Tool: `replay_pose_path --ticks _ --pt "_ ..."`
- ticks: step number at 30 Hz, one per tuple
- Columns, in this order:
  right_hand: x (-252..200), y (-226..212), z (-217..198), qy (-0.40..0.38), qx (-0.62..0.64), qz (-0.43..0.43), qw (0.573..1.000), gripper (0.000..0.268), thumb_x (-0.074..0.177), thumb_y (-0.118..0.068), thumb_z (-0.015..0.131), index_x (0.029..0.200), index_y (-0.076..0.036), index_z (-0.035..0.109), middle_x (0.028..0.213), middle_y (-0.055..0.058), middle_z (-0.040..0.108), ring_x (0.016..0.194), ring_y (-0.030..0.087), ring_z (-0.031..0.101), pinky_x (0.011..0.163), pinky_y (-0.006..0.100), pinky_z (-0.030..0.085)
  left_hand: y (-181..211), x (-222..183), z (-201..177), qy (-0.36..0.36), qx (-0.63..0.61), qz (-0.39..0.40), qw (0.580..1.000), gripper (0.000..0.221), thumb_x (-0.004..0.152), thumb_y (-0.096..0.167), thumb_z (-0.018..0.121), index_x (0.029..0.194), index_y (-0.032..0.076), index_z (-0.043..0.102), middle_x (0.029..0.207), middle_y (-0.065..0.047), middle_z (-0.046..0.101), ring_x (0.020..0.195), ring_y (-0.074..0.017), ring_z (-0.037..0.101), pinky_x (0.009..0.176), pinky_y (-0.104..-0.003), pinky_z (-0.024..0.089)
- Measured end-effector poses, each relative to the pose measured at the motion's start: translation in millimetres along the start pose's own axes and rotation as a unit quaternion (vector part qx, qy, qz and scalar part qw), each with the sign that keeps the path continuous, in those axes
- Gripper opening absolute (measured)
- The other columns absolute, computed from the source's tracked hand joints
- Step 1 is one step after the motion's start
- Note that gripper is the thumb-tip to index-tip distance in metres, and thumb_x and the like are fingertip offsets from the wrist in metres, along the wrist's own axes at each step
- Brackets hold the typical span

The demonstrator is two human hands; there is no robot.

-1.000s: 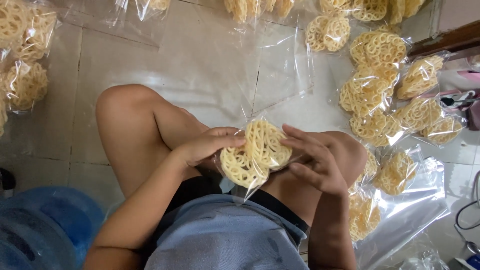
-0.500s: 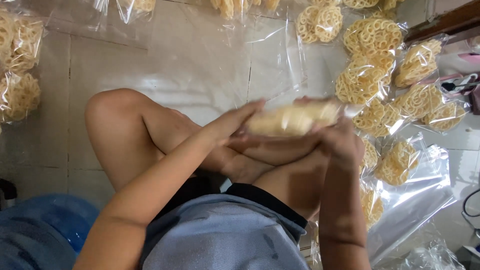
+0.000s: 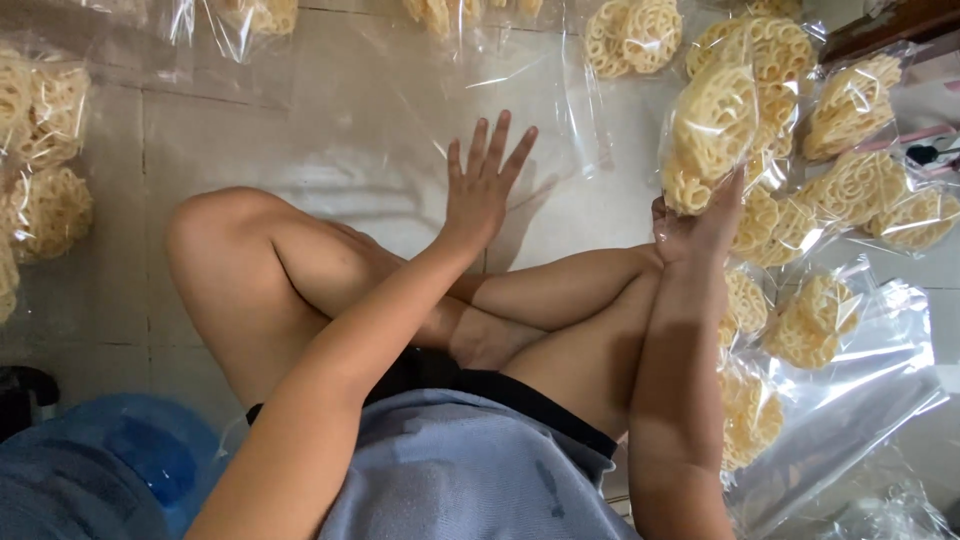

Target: Packaging crackers into individual plastic bags while sitting on the floor.

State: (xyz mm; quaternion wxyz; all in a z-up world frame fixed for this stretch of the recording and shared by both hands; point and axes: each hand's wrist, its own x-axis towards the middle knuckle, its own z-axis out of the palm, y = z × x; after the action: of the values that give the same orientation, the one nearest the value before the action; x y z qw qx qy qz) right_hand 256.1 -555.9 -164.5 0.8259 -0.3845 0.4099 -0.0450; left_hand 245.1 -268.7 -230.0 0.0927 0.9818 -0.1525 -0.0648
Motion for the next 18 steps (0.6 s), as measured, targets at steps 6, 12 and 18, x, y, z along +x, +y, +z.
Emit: replay_pose_path --ticks 6,12,18 --pt "-4.3 13.4 -0.3 -0.054 -0.158 -0.002 0.986 0.065 0.09 -0.063 0.059 0.134 -0.015 0.063 0.129 0.009 0.072 0.11 0.026 0.074 0.082 0.036 0.063 -28.8 -12.2 -20.4 0.219 -0.056 -0.043 0.973 0.062 0.099 0.017 0.072 0.156 0.021 0.047 0.16 -0.012 0.037 0.146 -0.0357 0.033 0.111 -0.056 0.035" --pt "-17.5 24.1 -1.6 -0.203 -0.416 0.006 0.886 0.044 0.094 -0.039 0.081 0.115 -0.006 0.06 0.099 0.013 0.068 0.095 0.032 0.074 0.062 0.038 0.062 -42.0 -27.0 -13.8 0.244 -0.15 -0.059 0.956 0.043 0.113 0.031 0.044 0.154 0.02 0.05 0.158 -0.008 0.041 0.144 -0.0325 0.036 0.112 -0.056 0.028" --pt "-10.6 32.9 2.5 -0.112 -0.551 -0.088 0.822 0.067 0.095 -0.063 0.074 0.137 -0.013 0.059 0.11 0.018 0.062 0.103 0.037 0.069 0.062 0.042 0.065 -30.0 -37.6 -11.4 0.272 -0.163 -0.038 0.948 0.047 0.113 0.037 0.039 0.156 0.019 0.048 0.161 -0.007 0.041 0.143 -0.0344 0.04 0.109 -0.057 0.031"
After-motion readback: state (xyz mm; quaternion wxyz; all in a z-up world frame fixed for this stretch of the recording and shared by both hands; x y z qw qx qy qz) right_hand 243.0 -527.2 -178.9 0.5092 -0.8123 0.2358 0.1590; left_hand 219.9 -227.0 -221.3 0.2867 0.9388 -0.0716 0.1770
